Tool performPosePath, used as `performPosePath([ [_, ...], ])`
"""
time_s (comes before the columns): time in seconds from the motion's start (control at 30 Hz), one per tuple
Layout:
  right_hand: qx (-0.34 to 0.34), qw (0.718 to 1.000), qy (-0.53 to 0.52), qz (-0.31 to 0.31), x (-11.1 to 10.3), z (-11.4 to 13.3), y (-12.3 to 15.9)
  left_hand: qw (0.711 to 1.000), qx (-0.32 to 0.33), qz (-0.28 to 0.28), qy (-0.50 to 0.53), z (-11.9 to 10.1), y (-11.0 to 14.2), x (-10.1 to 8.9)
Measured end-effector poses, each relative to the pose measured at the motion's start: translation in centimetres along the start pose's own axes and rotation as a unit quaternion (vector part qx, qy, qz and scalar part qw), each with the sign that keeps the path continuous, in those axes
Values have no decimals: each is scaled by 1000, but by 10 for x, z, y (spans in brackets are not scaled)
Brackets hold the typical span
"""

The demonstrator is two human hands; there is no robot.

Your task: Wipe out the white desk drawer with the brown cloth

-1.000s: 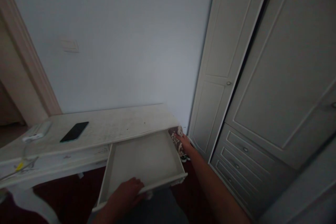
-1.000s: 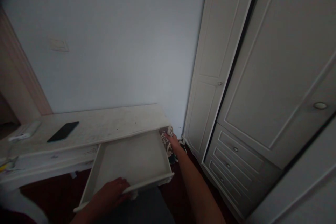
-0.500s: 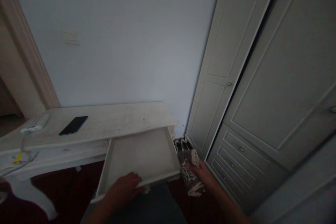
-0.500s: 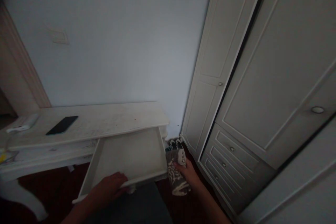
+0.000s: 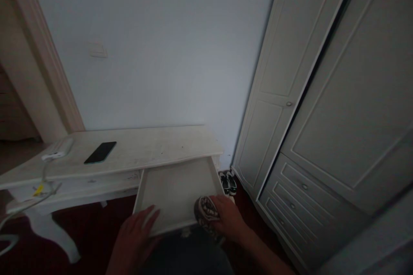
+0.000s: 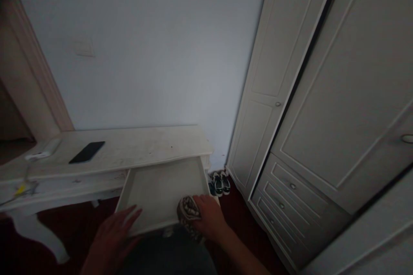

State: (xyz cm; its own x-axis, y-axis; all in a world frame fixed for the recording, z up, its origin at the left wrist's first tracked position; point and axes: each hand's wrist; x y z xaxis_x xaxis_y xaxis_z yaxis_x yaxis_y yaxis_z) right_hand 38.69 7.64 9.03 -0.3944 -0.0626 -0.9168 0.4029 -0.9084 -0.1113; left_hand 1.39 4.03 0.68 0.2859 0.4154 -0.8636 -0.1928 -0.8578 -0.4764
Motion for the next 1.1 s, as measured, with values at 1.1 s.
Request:
performPosePath([
  [1.1, -436, 876, 135, -153, 118, 128, -49, 907, -219, 31, 358, 49, 54, -21],
])
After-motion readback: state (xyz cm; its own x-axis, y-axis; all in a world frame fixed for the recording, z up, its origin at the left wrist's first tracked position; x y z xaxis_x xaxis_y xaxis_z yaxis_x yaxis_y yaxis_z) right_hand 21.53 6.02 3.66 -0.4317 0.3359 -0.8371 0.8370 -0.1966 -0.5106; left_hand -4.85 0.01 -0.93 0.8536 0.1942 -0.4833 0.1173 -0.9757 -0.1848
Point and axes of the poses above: each hand's wrist, its own y-axis away from the middle knuckle, its own x-axis out of the palm, z = x × y, and after that the axes turned 2 degrees about -y, right-handed
